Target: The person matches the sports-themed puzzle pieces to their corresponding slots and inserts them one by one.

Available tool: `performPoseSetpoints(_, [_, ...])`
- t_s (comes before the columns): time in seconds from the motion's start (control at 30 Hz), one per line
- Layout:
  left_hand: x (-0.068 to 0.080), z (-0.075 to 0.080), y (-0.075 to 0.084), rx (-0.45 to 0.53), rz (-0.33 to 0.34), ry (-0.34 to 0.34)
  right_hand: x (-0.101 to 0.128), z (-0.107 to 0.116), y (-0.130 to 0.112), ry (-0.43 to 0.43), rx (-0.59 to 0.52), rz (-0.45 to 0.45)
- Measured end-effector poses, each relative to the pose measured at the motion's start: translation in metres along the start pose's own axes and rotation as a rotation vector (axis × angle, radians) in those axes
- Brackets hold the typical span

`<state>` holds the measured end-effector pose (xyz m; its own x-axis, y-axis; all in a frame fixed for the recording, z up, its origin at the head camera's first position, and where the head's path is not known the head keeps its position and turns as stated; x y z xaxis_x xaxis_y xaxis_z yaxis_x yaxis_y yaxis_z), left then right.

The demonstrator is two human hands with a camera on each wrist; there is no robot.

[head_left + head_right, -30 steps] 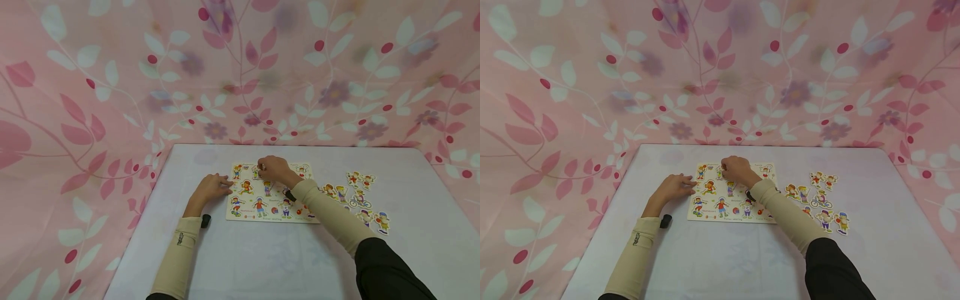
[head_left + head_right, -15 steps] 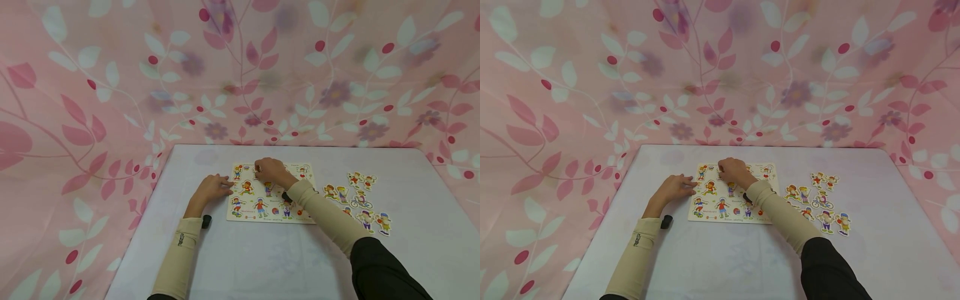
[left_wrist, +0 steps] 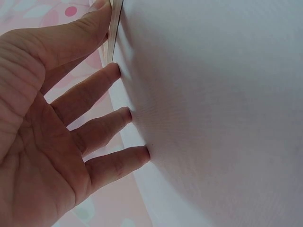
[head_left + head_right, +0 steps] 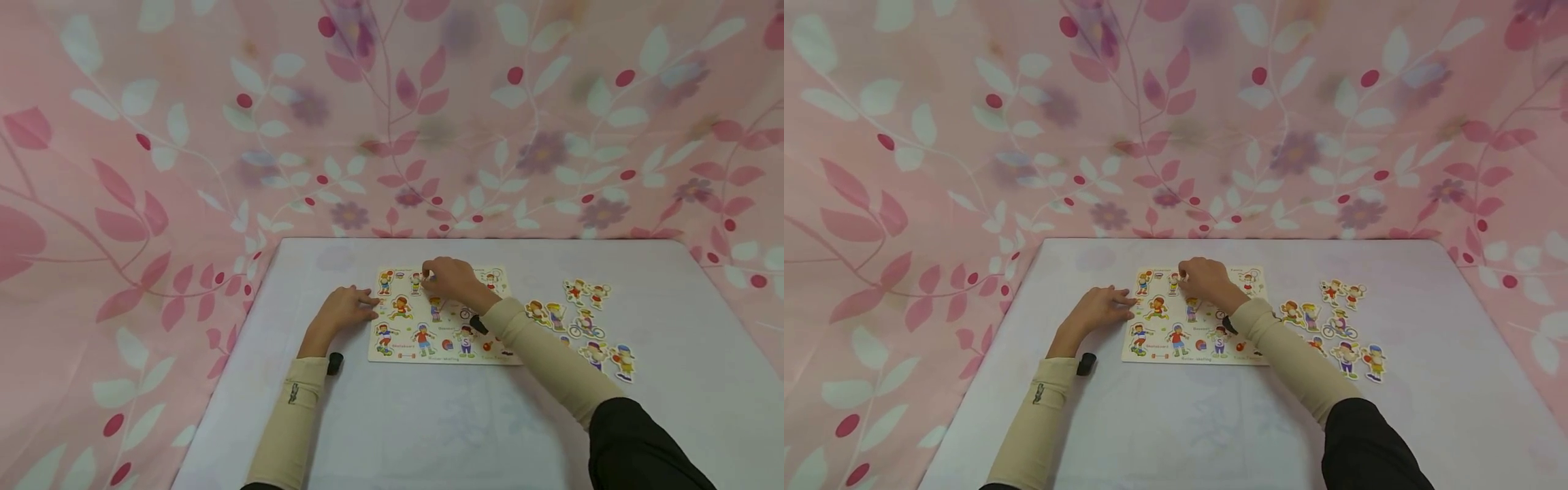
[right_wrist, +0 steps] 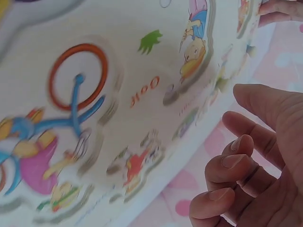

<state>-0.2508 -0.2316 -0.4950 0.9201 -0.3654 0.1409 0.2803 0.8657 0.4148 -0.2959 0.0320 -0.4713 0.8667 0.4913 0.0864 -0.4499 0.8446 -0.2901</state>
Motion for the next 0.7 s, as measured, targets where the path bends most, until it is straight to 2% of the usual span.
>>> performPoseSetpoints(0.3, [0.003,-0.001,-0.004,-0.038,0.007,-0.010,0.029,0.012,0.011,0.070,-0.001,0.012])
performPoseSetpoints(0.7, [0.001,-0.001,0.001,-0.018,-0.011,-0.001,0.071,0.023,0.046,0.103,-0.005,-0.086])
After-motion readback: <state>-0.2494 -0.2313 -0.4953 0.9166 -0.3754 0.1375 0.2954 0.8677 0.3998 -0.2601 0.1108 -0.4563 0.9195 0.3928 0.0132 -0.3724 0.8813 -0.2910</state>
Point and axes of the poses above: each hand's wrist, its own x-axis away from the middle knuckle, its own z-axis out of the back of the hand, y = z × x, the point moved 1 cm from there along -x, towards the middle knuckle, and after that the axes turned 3 degrees about -y, right-handed, at the moved point
